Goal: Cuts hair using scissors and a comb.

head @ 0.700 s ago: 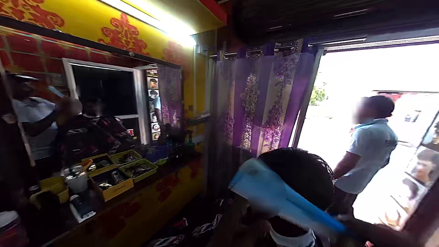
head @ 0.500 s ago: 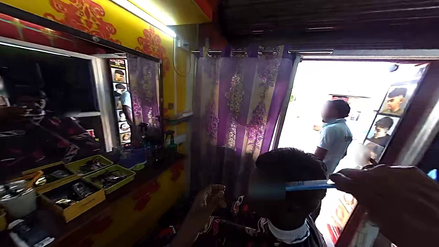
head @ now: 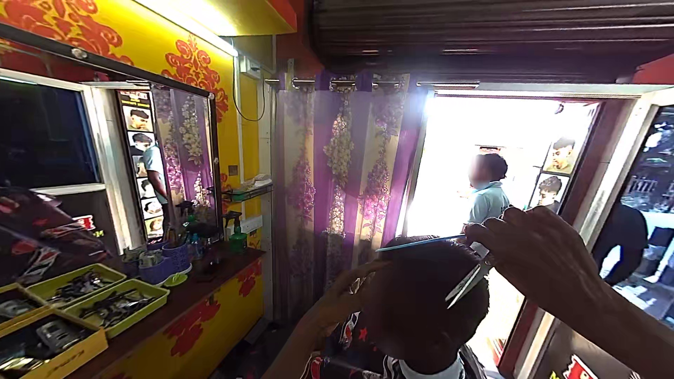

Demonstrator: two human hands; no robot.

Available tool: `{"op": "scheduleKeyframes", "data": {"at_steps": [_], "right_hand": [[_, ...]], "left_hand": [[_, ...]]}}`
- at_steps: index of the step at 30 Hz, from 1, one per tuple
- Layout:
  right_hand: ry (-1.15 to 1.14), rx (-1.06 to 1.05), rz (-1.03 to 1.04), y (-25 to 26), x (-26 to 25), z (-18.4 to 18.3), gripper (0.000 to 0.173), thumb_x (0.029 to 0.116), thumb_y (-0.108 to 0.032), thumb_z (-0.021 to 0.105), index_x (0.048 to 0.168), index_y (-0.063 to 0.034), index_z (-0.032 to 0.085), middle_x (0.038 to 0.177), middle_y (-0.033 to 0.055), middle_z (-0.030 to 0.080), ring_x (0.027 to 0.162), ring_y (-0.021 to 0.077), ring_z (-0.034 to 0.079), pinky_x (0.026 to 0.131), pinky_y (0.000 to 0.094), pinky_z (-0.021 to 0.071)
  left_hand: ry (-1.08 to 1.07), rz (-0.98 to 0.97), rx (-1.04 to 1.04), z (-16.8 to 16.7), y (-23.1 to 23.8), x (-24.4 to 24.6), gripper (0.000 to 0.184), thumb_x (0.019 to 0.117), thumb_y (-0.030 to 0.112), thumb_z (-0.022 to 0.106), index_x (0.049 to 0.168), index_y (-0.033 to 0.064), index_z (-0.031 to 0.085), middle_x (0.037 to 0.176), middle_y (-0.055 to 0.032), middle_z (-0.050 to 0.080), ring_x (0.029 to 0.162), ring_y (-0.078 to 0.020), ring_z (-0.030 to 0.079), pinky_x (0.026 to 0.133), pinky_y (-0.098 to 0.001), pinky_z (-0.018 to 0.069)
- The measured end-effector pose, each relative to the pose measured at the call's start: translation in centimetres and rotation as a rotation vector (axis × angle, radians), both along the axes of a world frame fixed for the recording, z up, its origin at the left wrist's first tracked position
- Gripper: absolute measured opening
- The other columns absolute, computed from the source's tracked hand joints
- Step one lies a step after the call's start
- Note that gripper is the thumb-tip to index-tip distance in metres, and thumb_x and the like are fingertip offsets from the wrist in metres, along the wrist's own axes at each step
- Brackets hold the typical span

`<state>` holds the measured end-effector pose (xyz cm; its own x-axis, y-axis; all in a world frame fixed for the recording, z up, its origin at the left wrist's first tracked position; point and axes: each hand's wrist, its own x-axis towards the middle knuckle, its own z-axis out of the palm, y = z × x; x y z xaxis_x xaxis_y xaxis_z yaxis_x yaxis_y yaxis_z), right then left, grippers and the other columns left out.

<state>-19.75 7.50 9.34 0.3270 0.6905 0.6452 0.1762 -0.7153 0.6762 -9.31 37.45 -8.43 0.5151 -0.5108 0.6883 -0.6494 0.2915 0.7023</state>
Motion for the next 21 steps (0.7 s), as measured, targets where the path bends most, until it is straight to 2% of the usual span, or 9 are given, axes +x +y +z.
{"op": "scheduleKeyframes", "data": {"at_steps": [4, 6, 10, 13, 14, 15, 17, 19, 21], "right_hand": [[-0.082, 0.069, 0.032, -1.1, 1.1, -0.7, 0.018, 0.0898, -0.005, 0.057, 0.097, -0.012, 0.072, 0.068, 0.0061, 0.059, 0.062, 0.0292, 0.057, 0.06, 0.0461, 0.0413], [-0.109, 0.11, 0.032, -1.2, 0.7, -0.8, 0.02, 0.0905, -0.006, 0.056, 0.099, -0.0126, 0.072, 0.071, 0.0069, 0.062, 0.065, 0.0307, 0.059, 0.062, 0.0479, 0.0428], [-0.133, 0.294, 0.069, -0.7, -2.7, -0.5, 0.028, 0.0952, -0.007, 0.049, 0.106, -0.0084, 0.075, 0.086, 0.0133, 0.071, 0.076, 0.0358, 0.066, 0.07, 0.0544, 0.049], [-0.136, 0.549, 0.154, -1.9, -5.4, -2.1, 0.031, 0.1037, -0.02, 0.049, 0.11, -0.0041, 0.075, 0.087, 0.0127, 0.072, 0.077, 0.0281, 0.065, 0.073, 0.0499, 0.0496], [-0.112, 0.587, 0.176, -2.9, -6.0, -3.1, 0.03, 0.1047, -0.025, 0.05, 0.11, -0.0078, 0.074, 0.085, 0.0088, 0.071, 0.077, 0.0228, 0.065, 0.074, 0.0459, 0.0513], [-0.063, 0.558, 0.186, -4.1, -6.4, -4.3, 0.028, 0.1053, -0.027, 0.05, 0.112, -0.0137, 0.074, 0.086, 0.0052, 0.071, 0.08, 0.0197, 0.065, 0.077, 0.0429, 0.0518], [0.026, 0.332, 0.122, -6.0, -6.9, -6.5, 0.024, 0.1042, -0.026, 0.052, 0.12, -0.0242, 0.07, 0.094, 0.0021, 0.07, 0.088, 0.0203, 0.065, 0.082, 0.0421, 0.0508], [-0.013, 0.123, 0.025, -5.8, -6.0, -7.6, 0.024, 0.1029, -0.024, 0.055, 0.124, -0.0263, 0.066, 0.097, 0.0013, 0.068, 0.088, 0.0219, 0.063, 0.083, 0.0412, 0.048], [-0.098, 0.039, -0.005, -4.4, -4.4, -7.2, 0.025, 0.1037, -0.019, 0.05, 0.124, -0.0241, 0.063, 0.095, 0.0019, 0.065, 0.086, 0.0234, 0.059, 0.08, 0.0412, 0.0448]], "left_hand": [[-0.11, -0.161, 0.049, 3.8, -2.1, 2.6, 0.057, 0.0988, 0.047, 0.062, 0.146, 0.0154, 0.058, 0.148, -0.0048, 0.056, 0.138, -0.0194, 0.05, 0.115, -0.0414, 0.0404], [-0.14, -0.21, 0.077, 5.3, -3.1, 3.2, 0.059, 0.0992, 0.05, 0.06, 0.146, 0.0138, 0.058, 0.146, -0.007, 0.058, 0.135, -0.0211, 0.053, 0.113, -0.043, 0.043], [-0.169, -0.186, 0.128, 7.0, -4.0, 4.1, 0.074, 0.0967, 0.071, 0.043, 0.145, 0.0165, 0.058, 0.148, -0.0027, 0.056, 0.136, -0.0179, 0.052, 0.112, -0.0421, 0.0444], [-0.038, -0.217, 0.084, 6.1, -3.9, 6.3, 0.09, 0.0912, 0.083, 0.032, 0.144, 0.0142, 0.057, 0.149, -0.0064, 0.055, 0.137, -0.0224, 0.05, 0.112, -0.0453, 0.0429], [0.002, -0.248, 0.066, 6.1, -3.8, 6.7, 0.094, 0.0899, 0.085, 0.03, 0.144, 0.0131, 0.057, 0.149, -0.0075, 0.055, 0.138, -0.0232, 0.05, 0.113, -0.0456, 0.0417], [0.04, -0.271, 0.041, 6.2, -3.7, 6.8, 0.097, 0.0883, 0.087, 0.028, 0.143, 0.0124, 0.058, 0.147, -0.0081, 0.056, 0.137, -0.0229, 0.05, 0.113, -0.045, 0.0417], [0.047, -0.315, 0.027, 7.0, -3.5, 6.5, 0.103, 0.0863, 0.089, 0.02, 0.143, 0.0128, 0.059, 0.146, -0.0089, 0.057, 0.136, -0.0232, 0.051, 0.113, -0.0445, 0.0423], [0.02, -0.367, 0.022, 7.6, -3.4, 6.5, 0.108, 0.0842, 0.091, 0.014, 0.142, 0.012, 0.06, 0.148, -0.0112, 0.055, 0.138, -0.0259, 0.05, 0.112, -0.0452, 0.0427], [-0.002, -0.397, 0.014, 7.9, -3.2, 6.3, 0.107, 0.0859, 0.09, 0.014, 0.142, 0.011, 0.059, 0.149, -0.0125, 0.054, 0.137, -0.0268, 0.05, 0.111, -0.045, 0.0433]]}}
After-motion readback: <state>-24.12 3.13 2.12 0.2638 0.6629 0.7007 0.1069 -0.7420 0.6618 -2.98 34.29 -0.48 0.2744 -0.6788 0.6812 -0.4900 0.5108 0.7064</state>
